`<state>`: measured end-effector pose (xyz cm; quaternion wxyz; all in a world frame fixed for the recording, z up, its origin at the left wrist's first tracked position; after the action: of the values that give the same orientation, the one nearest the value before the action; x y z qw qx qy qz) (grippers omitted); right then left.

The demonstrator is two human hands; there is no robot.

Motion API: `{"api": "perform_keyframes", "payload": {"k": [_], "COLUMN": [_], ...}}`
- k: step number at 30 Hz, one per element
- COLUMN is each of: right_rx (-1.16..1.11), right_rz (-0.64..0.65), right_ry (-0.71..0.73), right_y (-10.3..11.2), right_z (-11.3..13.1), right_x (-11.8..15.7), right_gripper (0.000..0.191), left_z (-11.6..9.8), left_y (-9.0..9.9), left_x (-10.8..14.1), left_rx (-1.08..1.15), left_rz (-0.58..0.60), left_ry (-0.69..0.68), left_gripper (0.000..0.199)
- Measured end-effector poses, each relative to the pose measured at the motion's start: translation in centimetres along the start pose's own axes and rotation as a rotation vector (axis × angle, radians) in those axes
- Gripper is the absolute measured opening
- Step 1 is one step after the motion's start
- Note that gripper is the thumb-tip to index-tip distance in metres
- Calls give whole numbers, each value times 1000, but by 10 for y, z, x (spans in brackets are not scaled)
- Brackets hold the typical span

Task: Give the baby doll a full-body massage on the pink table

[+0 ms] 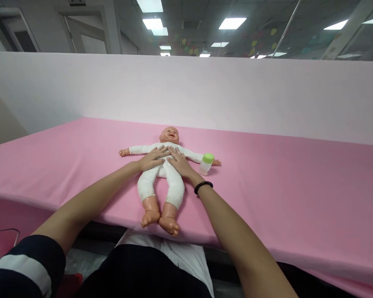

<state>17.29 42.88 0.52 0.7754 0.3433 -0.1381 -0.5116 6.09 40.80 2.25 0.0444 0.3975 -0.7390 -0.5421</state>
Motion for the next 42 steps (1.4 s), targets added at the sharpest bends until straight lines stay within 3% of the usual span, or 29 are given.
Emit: {"api": "perform_keyframes", "payload": {"k": [3,5,7,11,14,16,18,21,23,25,27,30,34,38,42], "right_rx": [48,59,67,51,-16,-42,-18,51,81,120,170,203,122,92,156], "right_rz": [-10,-64,-147,-315,-243,-148,-68,-36,-73,-135,-218,-313,-207,-60,-98], "right_ry": [-132,-235,-278,-95,88,92,30,-84,-180,-254,-248,-97,117,49,-161], "right_y": [-1,3,10,25,21,15,8,3,6,11,19,26,15,1,5], "right_z": [-12,-19,-19,3,19,17,9,-6,-14,-17,-11,8,17,-3,-15], "right_x": [-6,-5,-1,10,14,12,7,1,-1,1,5,12,9,-4,-4], "right_gripper": [82,91,93,60,48,53,60,72,81,84,74,50,53,69,77], "left_z": [12,18,18,4,-12,-17,-11,10,20,22,17,2,-13,-2,23], "left_y": [1,8,15,25,22,16,9,3,8,16,22,25,19,8,6], "left_x": [2,7,11,10,4,0,-2,-2,2,7,10,10,4,-2,0], "left_rx": [-68,-97,-147,-220,-114,-24,21,11,-20,-62,-111,-145,-48,31,-12], "left_rz": [-11,-108,-205,-319,-315,-259,-177,-120,-189,-288,-350,-372,-298,-192,-197], "left_ry": [206,334,371,211,-60,-170,-144,48,157,203,186,61,-129,-113,123], "left_gripper": [71,81,78,37,38,45,52,60,60,47,34,34,41,52,59]}}
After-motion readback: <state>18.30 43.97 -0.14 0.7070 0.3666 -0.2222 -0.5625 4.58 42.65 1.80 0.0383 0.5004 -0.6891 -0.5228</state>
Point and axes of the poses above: each hand's wrist, its own x-axis away from the middle knuckle, its own y-axis out of the back of the hand, z = x × y, the point moved 9 cm from there along -x, towards the middle knuckle, and after that the axes turned 12 degrees about -y, right-handed, at the moved point
